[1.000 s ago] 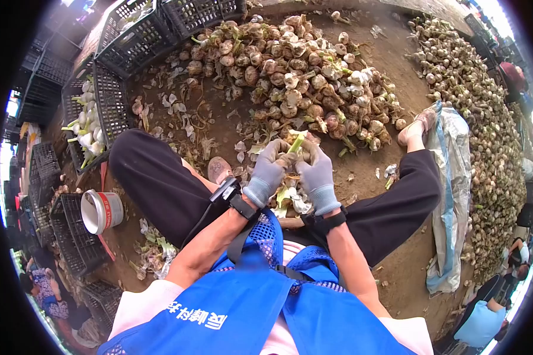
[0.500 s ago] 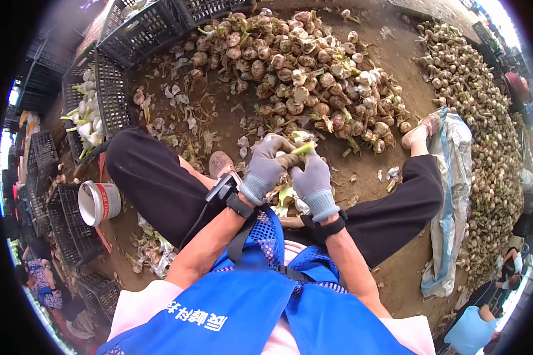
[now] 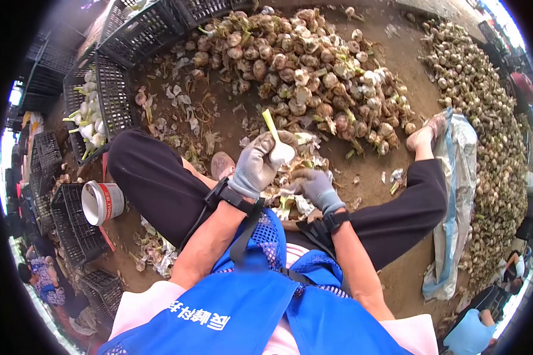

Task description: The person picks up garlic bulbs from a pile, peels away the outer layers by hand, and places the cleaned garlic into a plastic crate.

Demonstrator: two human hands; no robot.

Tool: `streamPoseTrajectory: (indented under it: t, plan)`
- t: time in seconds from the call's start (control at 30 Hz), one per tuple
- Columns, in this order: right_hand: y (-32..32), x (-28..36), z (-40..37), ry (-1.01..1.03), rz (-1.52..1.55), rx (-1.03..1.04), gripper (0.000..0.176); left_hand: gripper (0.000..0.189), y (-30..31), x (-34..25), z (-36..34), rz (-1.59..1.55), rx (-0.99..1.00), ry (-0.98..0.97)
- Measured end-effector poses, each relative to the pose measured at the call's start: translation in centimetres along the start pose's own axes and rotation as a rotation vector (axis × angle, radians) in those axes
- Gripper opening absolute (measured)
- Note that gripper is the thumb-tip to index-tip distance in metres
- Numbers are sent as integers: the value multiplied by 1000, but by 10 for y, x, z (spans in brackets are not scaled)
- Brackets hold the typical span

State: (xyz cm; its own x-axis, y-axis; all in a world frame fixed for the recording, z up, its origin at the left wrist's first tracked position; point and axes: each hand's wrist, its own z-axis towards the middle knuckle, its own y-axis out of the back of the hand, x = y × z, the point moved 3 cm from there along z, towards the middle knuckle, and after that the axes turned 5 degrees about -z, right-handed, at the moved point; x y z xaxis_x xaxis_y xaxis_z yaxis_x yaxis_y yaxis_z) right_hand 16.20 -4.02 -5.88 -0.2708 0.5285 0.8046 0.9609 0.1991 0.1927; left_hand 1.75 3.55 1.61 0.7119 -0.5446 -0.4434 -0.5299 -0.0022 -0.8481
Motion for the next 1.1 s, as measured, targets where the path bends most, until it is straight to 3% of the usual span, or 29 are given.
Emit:
streamPoseTrajectory:
  t: [0.03,0.1,0.17,0.2,0.23,0.27,0.3,0.37,0.43,0.47,0.5,0.6,0.63,0.7,0.77,0.8,0.83,0.9,0.97,1.0,1.07,1.1]
  plan:
    - [3,7,-2,102,-421,-48,31,29,3,1,1,-51,-39,17]
    - [14,53,-25,156,-683,-295,33,30,4,-1,1,1,-71,4]
    - [23,82,-34,371,-214,-399,32,25,1,0,1,67,-100,-26]
    - [25,87,-35,335,-22,-336,29,25,4,1,1,68,-96,-17]
    - [26,101,-39,299,166,-274,26,23,7,3,2,330,-119,36]
    - [26,101,-36,294,163,-280,26,21,10,6,2,590,-141,85]
    - [25,100,-33,342,15,-296,23,21,10,10,2,585,-140,89]
    - [22,96,-27,384,-130,-305,19,16,-7,5,-6,1315,68,-399]
    - [19,85,-21,183,-56,-263,14,14,-7,4,-7,1423,104,-457]
    - [18,82,-21,121,165,-173,13,13,-7,5,-9,1531,143,-519]
    - [20,72,-18,68,259,-127,12,13,-6,5,-10,1529,142,-511]
    - [16,57,-17,132,378,-170,12,12,-6,7,-10,1397,100,-207]
    - [15,54,-22,16,681,-151,13,12,-2,8,-8,1397,104,-207]
    - [9,29,-9,-215,1121,-101,17,18,19,16,0,144,-106,152]
    - [14,47,-24,-51,816,-186,14,22,14,13,3,92,-124,95]
    - [12,56,-25,-47,817,-181,14,23,17,15,6,115,-41,30]
    - [12,66,-25,42,468,-227,14,23,18,16,10,137,45,-30]
    - [8,87,-32,307,-103,-407,12,26,29,21,13,203,-28,-29]
    - [17,79,-24,330,-319,-622,15,30,17,14,5,119,-61,-42]
    - [26,64,-14,335,-317,-626,15,30,6,9,1,55,-15,-31]
    - [49,8,20,-225,-788,-439,19,30,6,5,-1,22,24,-57]
    - [51,-11,29,-312,-810,-284,27,32,5,4,-1,-54,21,-60]
